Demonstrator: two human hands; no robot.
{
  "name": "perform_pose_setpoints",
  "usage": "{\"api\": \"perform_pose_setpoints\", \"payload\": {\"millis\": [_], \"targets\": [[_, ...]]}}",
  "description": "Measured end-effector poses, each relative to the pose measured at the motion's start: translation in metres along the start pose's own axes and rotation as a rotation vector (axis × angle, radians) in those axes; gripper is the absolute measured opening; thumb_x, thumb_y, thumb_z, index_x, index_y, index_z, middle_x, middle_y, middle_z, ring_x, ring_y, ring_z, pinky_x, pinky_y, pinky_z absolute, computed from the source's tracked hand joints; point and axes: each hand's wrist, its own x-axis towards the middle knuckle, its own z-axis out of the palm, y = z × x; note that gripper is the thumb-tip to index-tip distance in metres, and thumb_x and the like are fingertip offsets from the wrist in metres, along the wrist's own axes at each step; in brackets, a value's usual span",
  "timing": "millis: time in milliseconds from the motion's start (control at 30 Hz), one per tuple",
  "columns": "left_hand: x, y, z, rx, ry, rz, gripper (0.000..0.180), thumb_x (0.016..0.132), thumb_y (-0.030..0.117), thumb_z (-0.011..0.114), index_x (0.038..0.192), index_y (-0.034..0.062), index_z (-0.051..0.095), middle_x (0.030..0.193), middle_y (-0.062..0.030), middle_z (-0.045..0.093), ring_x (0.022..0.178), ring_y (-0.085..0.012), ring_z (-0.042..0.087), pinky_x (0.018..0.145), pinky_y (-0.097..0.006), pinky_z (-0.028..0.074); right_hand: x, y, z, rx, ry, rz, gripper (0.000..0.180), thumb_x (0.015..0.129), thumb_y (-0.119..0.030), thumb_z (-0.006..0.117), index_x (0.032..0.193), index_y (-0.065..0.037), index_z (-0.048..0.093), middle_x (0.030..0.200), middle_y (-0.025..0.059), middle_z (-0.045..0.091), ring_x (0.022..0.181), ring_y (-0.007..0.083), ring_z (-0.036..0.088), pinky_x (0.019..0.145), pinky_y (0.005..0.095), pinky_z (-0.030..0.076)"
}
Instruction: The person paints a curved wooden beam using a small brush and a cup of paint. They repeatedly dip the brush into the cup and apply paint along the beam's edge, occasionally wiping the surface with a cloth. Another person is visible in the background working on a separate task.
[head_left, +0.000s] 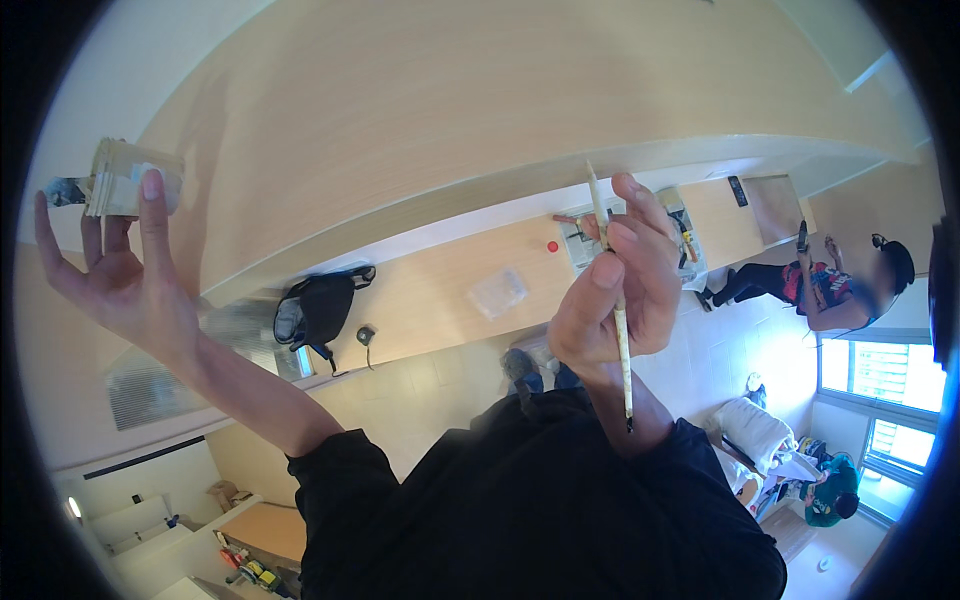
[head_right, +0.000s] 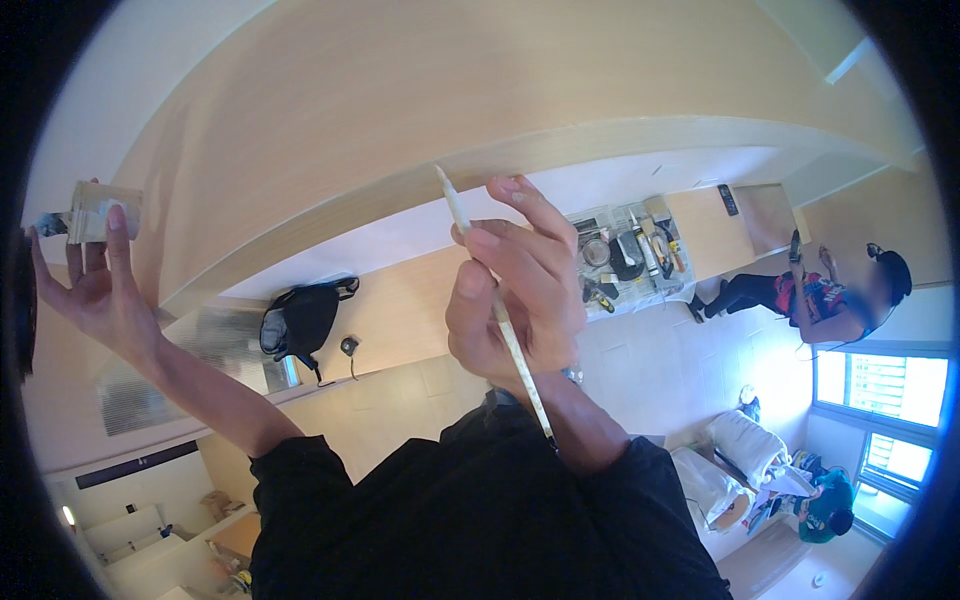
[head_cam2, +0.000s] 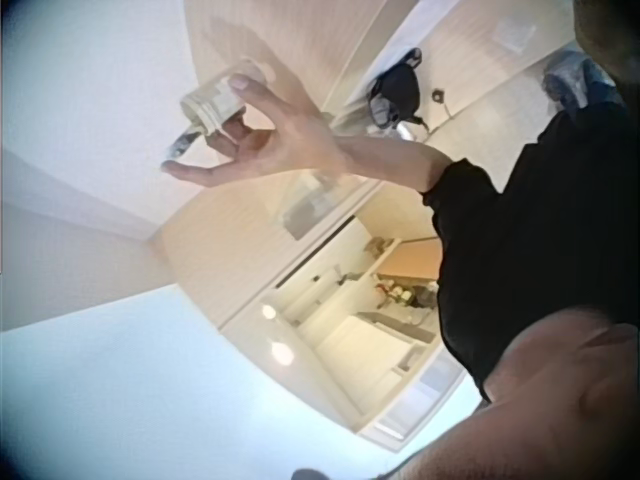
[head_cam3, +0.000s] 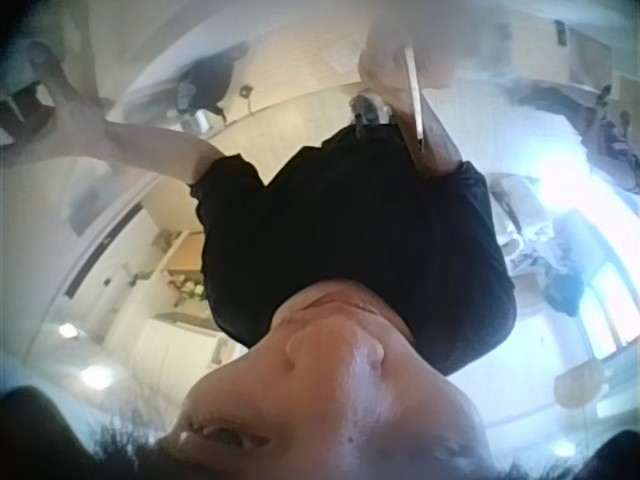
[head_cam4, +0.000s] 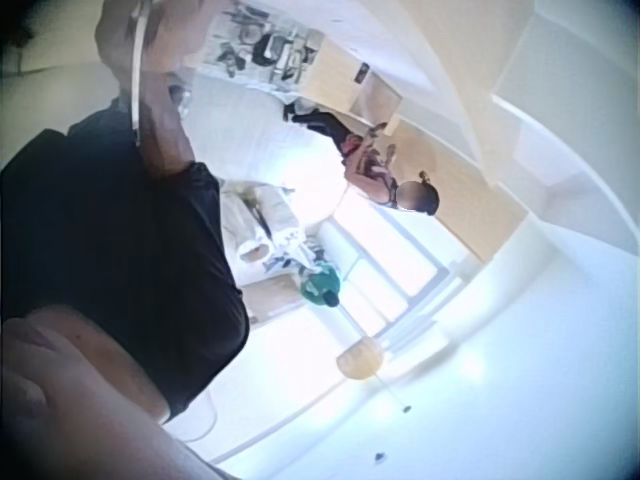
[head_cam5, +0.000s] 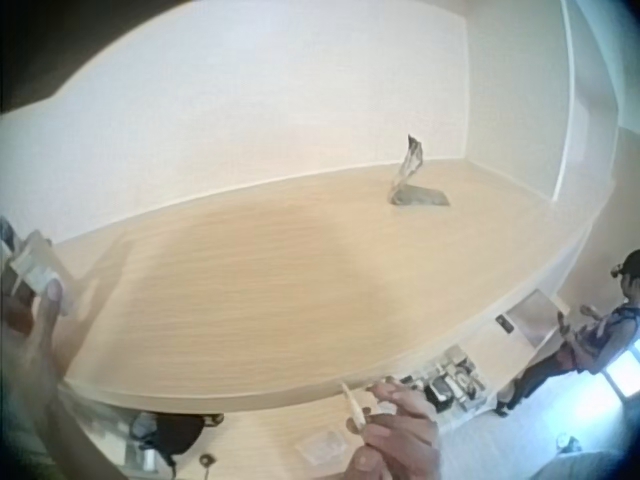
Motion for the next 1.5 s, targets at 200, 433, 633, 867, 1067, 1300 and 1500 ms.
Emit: {"api": "perform_pose_setpoints", "payload": {"millis": [200, 433, 633, 867, 1067, 1300, 1500], "targets": [[0.004, 0.000, 0.008, -0.013, -0.038, -0.015, 0.090, 0.082, -0.003, 0.084, 0.154, 0.0033, 0.030, 0.124, -0.0278, 0.061, 0.107, -0.0306, 0.069, 0.088, -0.036, 0.063, 0.006, 0.005, 0.005, 0.002, -0.008, 0.050, 0.019, 0.101, -0.011, 0.061, 0.117, 0.000, 0.061, 0.097, 0.0165, 0.072, 0.115, 0.0421, 0.065, 0.104, 0.0539, 0.049], [0.003, -0.001, 0.008, 0.000, -0.019, -0.013, 0.090, 0.082, -0.003, 0.084, 0.154, 0.0044, 0.030, 0.125, -0.0286, 0.060, 0.107, -0.0311, 0.069, 0.087, -0.036, 0.063, 0.006, -0.006, 0.013, -0.005, -0.040, 0.046, 0.020, 0.088, -0.003, 0.073, 0.107, -0.002, 0.069, 0.099, 0.0114, 0.074, 0.115, 0.0396, 0.066, 0.107, 0.0548, 0.048], [0.002, -0.002, 0.003, -0.047, -0.015, 0.000, 0.090, 0.082, -0.004, 0.084, 0.154, 0.0043, 0.031, 0.126, -0.0281, 0.061, 0.106, -0.0298, 0.070, 0.088, -0.035, 0.062, 0.008, -0.018, 0.018, 0.023, -0.059, -0.005, 0.016, 0.095, -0.010, 0.067, 0.108, -0.001, 0.066, 0.093, 0.0151, 0.073, 0.115, 0.0423, 0.064, 0.106, 0.0591, 0.047], [0.004, -0.001, 0.009, -0.069, 0.003, 0.013, 0.090, 0.081, -0.006, 0.084, 0.153, 0.0029, 0.032, 0.126, -0.0275, 0.061, 0.107, -0.0290, 0.069, 0.089, -0.034, 0.060, 0.016, -0.019, 0.018, -0.084, -0.144, -0.050, 0.017, 0.095, -0.009, 0.068, 0.109, -0.001, 0.064, 0.094, 0.0182, 0.071, 0.114, 0.0442, 0.064, 0.105, 0.0605, 0.048], [0.005, 0.003, 0.011, -0.088, 0.005, 0.031, 0.089, 0.081, -0.006, 0.084, 0.153, 0.0020, 0.032, 0.125, -0.0273, 0.062, 0.106, -0.0289, 0.069, 0.089, -0.034, 0.060, 0.018, -0.026, 0.019, -0.019, -0.123, 0.024, 0.034, 0.073, 0.003, 0.076, 0.104, -0.011, 0.075, 0.104, 0.0062, 0.072, 0.119, 0.0367, 0.064, 0.109, 0.0574, 0.045], [0.005, 0.000, 0.011, -0.103, 0.016, 0.032, 0.090, 0.080, -0.005, 0.086, 0.152, 0.0015, 0.033, 0.124, -0.0266, 0.062, 0.106, -0.0284, 0.069, 0.087, -0.034, 0.060, 0.018, -0.023, 0.022, 0.019, -0.053, 0.025, 0.036, 0.071, 0.007, 0.075, 0.103, -0.009, 0.075, 0.103, 0.0075, 0.071, 0.115, 0.0399, 0.064, 0.106, 0.0557, 0.049], [0.003, 0.001, 0.008, -0.094, 0.023, 0.026, 0.090, 0.079, -0.004, 0.087, 0.152, 0.0025, 0.034, 0.123, -0.0248, 0.062, 0.103, -0.0261, 0.069, 0.087, -0.031, 0.059, 0.018, -0.031, 0.020, -0.003, -0.109, 0.038, 0.035, 0.071, 0.006, 0.075, 0.102, -0.010, 0.076, 0.103, 0.0066, 0.071, 0.118, 0.0386, 0.062, 0.107, 0.0562, 0.048]]}}
